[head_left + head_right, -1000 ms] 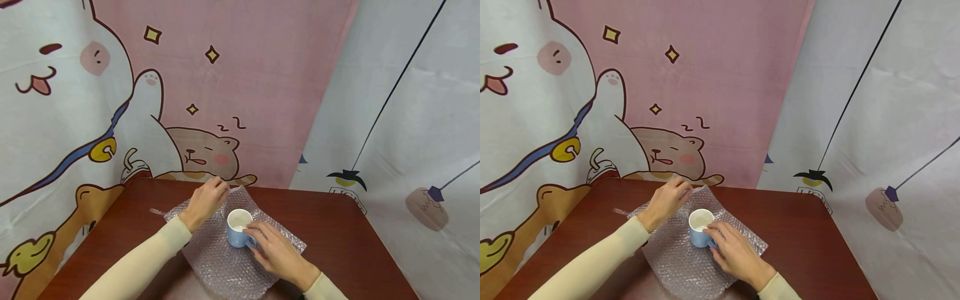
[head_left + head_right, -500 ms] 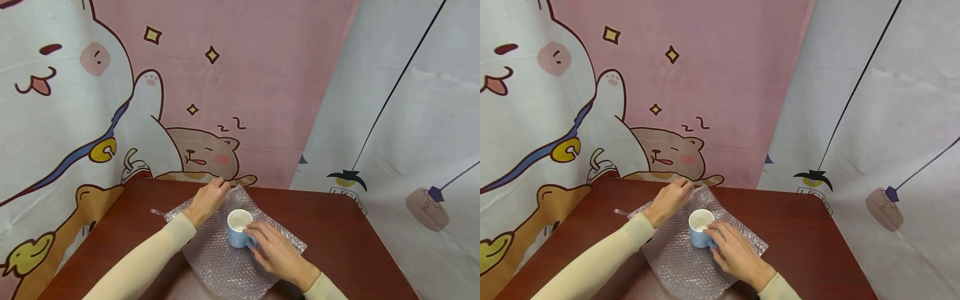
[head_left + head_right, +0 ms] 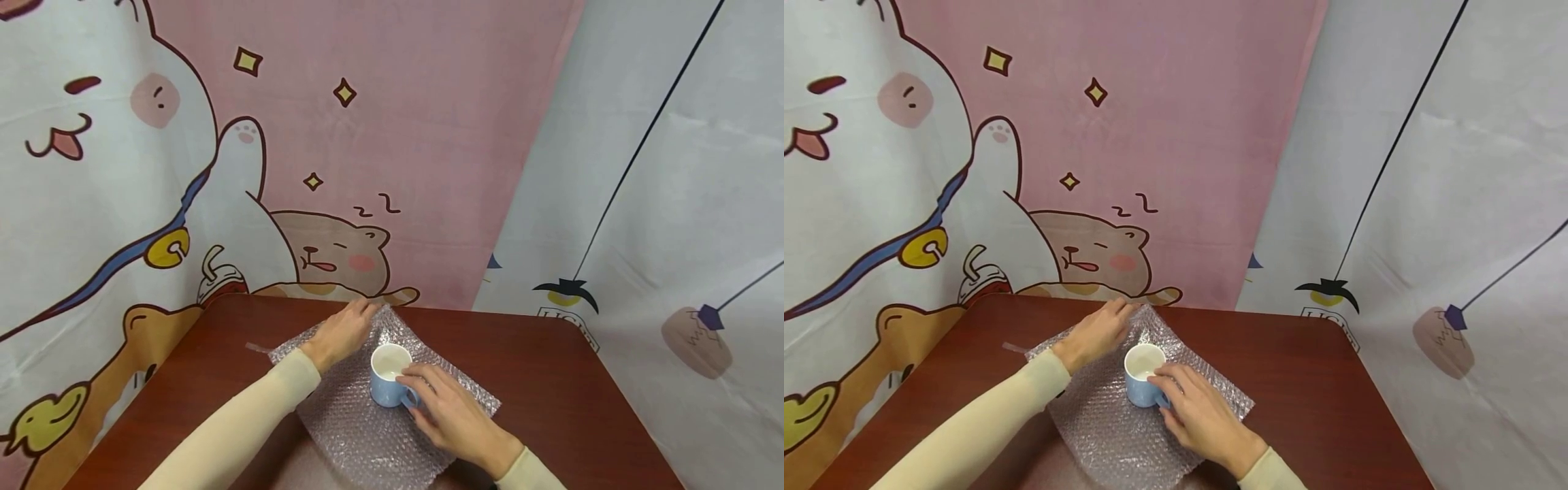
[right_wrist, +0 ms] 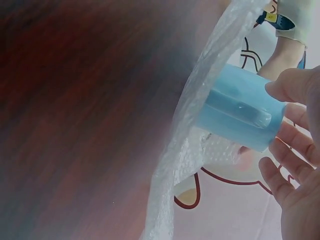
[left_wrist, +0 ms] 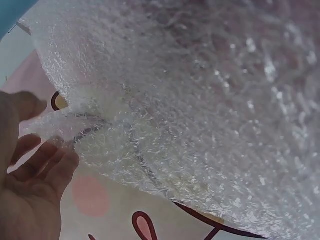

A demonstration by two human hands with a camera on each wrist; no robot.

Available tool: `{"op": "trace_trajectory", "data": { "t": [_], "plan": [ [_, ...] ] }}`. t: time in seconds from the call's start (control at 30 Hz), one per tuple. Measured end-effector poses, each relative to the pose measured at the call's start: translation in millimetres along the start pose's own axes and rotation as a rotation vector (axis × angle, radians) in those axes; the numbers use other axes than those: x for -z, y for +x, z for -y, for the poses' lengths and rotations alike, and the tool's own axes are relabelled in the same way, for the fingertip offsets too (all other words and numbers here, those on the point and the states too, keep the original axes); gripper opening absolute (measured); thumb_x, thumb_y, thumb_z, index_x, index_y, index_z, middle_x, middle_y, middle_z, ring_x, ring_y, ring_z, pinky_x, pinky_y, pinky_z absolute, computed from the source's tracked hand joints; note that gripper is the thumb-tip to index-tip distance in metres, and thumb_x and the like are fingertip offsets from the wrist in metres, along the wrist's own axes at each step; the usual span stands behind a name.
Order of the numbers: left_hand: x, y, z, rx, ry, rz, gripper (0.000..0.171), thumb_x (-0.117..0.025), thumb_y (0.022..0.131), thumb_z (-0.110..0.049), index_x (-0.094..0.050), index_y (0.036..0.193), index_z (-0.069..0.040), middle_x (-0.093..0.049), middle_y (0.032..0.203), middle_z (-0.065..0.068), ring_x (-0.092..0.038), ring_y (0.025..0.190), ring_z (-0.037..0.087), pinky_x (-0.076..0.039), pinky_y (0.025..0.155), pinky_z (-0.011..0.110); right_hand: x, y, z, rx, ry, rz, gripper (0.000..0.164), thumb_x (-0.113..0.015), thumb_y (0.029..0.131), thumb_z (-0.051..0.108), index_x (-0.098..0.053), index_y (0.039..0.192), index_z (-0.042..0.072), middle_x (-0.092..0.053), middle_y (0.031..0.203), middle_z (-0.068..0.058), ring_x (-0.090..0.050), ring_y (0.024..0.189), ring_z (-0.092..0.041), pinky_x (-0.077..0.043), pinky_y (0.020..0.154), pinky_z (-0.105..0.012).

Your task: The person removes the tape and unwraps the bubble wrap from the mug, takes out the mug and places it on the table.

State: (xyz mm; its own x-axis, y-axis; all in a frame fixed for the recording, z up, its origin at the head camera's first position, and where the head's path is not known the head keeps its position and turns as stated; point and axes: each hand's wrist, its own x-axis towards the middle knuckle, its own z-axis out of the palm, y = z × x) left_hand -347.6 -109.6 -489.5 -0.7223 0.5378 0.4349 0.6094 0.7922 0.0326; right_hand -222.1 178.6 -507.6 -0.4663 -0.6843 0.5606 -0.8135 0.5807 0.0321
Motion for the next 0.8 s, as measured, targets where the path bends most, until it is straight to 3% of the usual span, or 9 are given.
{"op": "trace_trajectory", "data": {
  "t": [0.23, 0.47, 0.63, 0.8],
  "plan": [
    [-1.3, -4.3, 5.5, -0.039, 0.016, 0.107, 0.078, -0.081, 0.108, -0.009, -0.043, 0.176, 0.001, -0.059, 0.172, 0.025, -0.066, 0.152, 0.043, -0.067, 0.114, 0.053, 0, 0, -1, 0.007, -0.002, -0.003, 0.066, -0.102, 0.089, 0.019, -0.073, 0.148, 0.014, -0.072, 0.150, -0.006, -0.072, 0.139, -0.023, -0.066, 0.114, -0.044],
    [-2.1, -8.8, 8.8, -0.008, 0.086, 0.251, 0.092, -0.083, 0.109, -0.022, -0.031, 0.180, 0.008, -0.038, 0.187, 0.029, -0.046, 0.170, 0.051, -0.045, 0.138, 0.058, -1, 0, -1, 0.002, 0.010, 0.005, 0.066, -0.101, 0.090, 0.018, -0.072, 0.149, 0.014, -0.072, 0.150, -0.006, -0.072, 0.139, -0.023, -0.066, 0.114, -0.045],
    [-3.2, -10.9, 8.4, 0.063, 0.100, 0.333, 0.097, -0.083, 0.110, -0.032, -0.028, 0.182, 0.004, -0.029, 0.192, 0.025, -0.035, 0.176, 0.051, -0.042, 0.140, 0.060, -1, 0, -1, 0.001, 0.004, 0.003, 0.066, -0.102, 0.089, 0.018, -0.073, 0.148, 0.015, -0.073, 0.149, -0.005, -0.073, 0.138, -0.022, -0.067, 0.113, -0.045],
    [-7.9, -13.0, 9.6, 0.107, 0.144, 0.339, 0.098, -0.084, 0.109, -0.040, -0.031, 0.183, -0.002, -0.029, 0.193, 0.021, -0.036, 0.177, 0.047, -0.046, 0.137, 0.059, -1, -1, 0, -0.005, 0.001, 0.004, 0.065, -0.102, 0.089, 0.018, -0.073, 0.148, 0.015, -0.073, 0.150, -0.005, -0.072, 0.139, -0.023, -0.066, 0.114, -0.045]
  ]
}}
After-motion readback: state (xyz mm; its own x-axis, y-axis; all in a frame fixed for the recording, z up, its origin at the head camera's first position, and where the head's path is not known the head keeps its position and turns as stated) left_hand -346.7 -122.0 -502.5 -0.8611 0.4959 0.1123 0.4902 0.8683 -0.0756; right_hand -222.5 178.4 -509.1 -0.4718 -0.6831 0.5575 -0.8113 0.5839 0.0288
